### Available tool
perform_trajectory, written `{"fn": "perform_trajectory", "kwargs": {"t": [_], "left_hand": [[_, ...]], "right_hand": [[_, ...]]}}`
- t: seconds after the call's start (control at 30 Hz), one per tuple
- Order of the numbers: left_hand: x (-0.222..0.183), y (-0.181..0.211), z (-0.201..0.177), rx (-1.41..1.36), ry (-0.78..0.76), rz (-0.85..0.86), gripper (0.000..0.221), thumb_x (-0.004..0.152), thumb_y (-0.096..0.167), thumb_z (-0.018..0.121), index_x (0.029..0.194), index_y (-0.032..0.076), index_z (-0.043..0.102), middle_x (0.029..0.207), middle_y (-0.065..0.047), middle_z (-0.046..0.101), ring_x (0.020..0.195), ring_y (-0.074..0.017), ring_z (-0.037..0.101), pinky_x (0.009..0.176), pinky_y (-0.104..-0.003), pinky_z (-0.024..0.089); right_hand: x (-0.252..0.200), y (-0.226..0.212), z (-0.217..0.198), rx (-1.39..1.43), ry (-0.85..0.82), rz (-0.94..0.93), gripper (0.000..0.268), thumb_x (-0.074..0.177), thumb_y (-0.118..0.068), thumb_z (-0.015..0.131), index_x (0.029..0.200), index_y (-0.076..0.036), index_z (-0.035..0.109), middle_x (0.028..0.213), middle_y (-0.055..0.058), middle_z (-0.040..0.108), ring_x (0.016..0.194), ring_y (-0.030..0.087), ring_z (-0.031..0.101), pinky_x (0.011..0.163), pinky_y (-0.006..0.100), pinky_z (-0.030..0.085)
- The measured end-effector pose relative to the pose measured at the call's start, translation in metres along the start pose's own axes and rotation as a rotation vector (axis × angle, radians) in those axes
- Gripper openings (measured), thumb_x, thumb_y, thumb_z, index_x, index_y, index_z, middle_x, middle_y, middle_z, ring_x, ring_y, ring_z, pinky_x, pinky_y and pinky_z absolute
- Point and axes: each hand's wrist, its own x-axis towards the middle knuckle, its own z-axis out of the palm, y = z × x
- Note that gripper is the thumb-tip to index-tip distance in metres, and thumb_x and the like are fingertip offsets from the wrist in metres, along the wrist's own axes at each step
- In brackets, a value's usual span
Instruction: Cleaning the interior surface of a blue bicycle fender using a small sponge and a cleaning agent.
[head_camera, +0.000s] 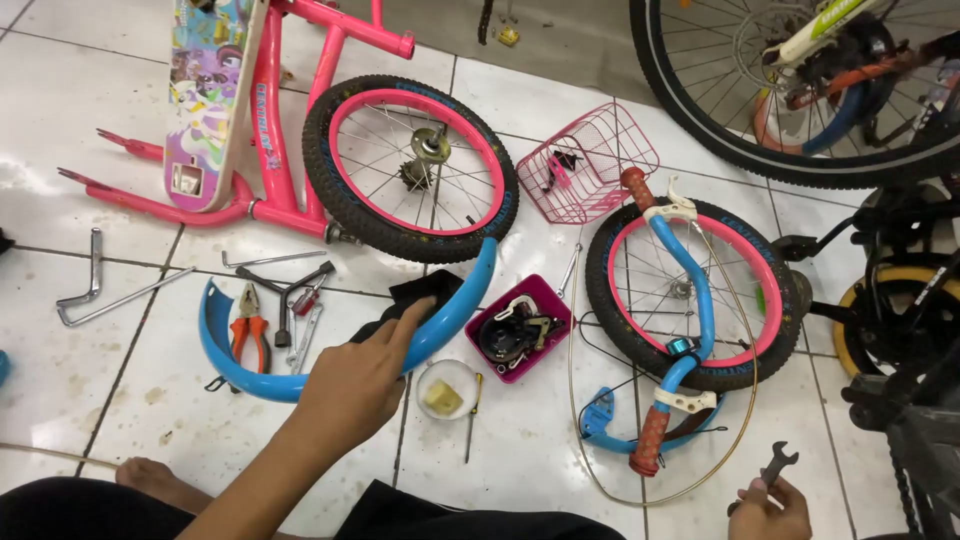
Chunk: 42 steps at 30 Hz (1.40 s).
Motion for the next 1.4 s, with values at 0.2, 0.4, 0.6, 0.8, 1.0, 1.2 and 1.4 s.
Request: {"fn": "perform_trajectory", "kwargs": {"t": [0.2, 0.4, 0.6, 0.8, 1.0, 1.2, 1.4], "left_hand": [[-0.010, -0.028, -0.023, -0.064, -0.053, -0.023, 0.047, 0.084, 0.025, 0.072, 0.127, 0.035, 0.058, 0.121, -0.005, 0.057, 0.052, -0.0286, 0.069, 0.052, -0.045, 0.057], [-0.028, -0.050, -0.038, -0.170, -0.038, -0.063, 0.019, 0.090, 0.044, 0.068, 0.091, 0.025, 0.073, 0.105, 0.002, 0.059, 0.056, -0.0255, 0.067, 0.057, -0.043, 0.053], [-0.036, -0.061, -0.043, -0.303, 0.009, -0.150, 0.067, 0.086, 0.079, 0.045, 0.087, 0.018, 0.073, 0.104, -0.007, 0.058, 0.055, -0.0344, 0.062, 0.057, -0.048, 0.048], [-0.035, -0.080, -0.043, -0.371, -0.029, -0.197, 0.042, 0.097, 0.050, 0.052, 0.086, 0.016, 0.073, 0.108, -0.001, 0.060, 0.069, -0.0318, 0.068, 0.063, -0.047, 0.052], [-0.038, -0.098, -0.045, -0.369, 0.035, -0.153, 0.029, 0.093, 0.040, 0.063, 0.093, 0.013, 0.073, 0.110, -0.004, 0.064, 0.062, -0.0307, 0.068, 0.060, -0.047, 0.051], [-0.042, -0.100, -0.053, -0.277, -0.092, -0.040, 0.029, 0.094, 0.043, 0.061, 0.106, 0.021, 0.074, 0.111, 0.001, 0.062, 0.065, -0.0312, 0.068, 0.060, -0.047, 0.050], [-0.060, -0.117, -0.117, -0.498, -0.111, -0.229, 0.038, 0.097, 0.041, 0.053, 0.100, 0.013, 0.079, 0.153, -0.003, 0.043, 0.111, -0.0266, 0.064, 0.088, -0.043, 0.053]], "right_hand": [[-0.052, -0.212, -0.046, 0.283, -0.499, 0.084, 0.027, 0.101, 0.009, 0.059, 0.127, 0.016, 0.059, 0.104, 0.029, 0.069, 0.091, 0.032, 0.065, 0.079, 0.041, 0.054], [-0.151, -0.334, 0.005, 0.689, -1.079, 0.287, 0.034, 0.093, 0.003, 0.060, 0.126, 0.013, 0.063, 0.100, 0.028, 0.069, 0.084, 0.032, 0.062, 0.076, 0.042, 0.051], [-0.253, -0.413, 0.049, 0.640, -1.230, 0.136, 0.041, 0.089, 0.002, 0.061, 0.128, 0.007, 0.072, 0.084, 0.016, 0.073, 0.071, 0.016, 0.064, 0.060, 0.024, 0.048], [-0.289, -0.431, 0.062, 0.939, -1.385, 0.232, 0.022, 0.087, 0.007, 0.060, 0.103, 0.015, 0.074, 0.093, 0.020, 0.073, 0.085, 0.020, 0.065, 0.083, 0.030, 0.051], [-0.289, -0.427, 0.092, 0.785, -1.141, 0.351, 0.032, 0.094, -0.023, 0.062, 0.093, 0.008, 0.067, 0.089, 0.019, 0.067, 0.090, 0.026, 0.067, 0.092, 0.038, 0.055], [-0.298, -0.435, 0.108, 1.200, -1.486, 0.661, 0.023, 0.101, -0.019, 0.061, 0.117, -0.003, 0.063, 0.100, 0.009, 0.067, 0.087, 0.014, 0.060, 0.087, 0.033, 0.049], [-0.302, -0.428, 0.132, 1.267, -1.422, 0.640, 0.031, 0.101, -0.022, 0.059, 0.120, 0.003, 0.058, 0.110, 0.021, 0.071, 0.091, 0.025, 0.071, 0.091, 0.045, 0.059]]}}
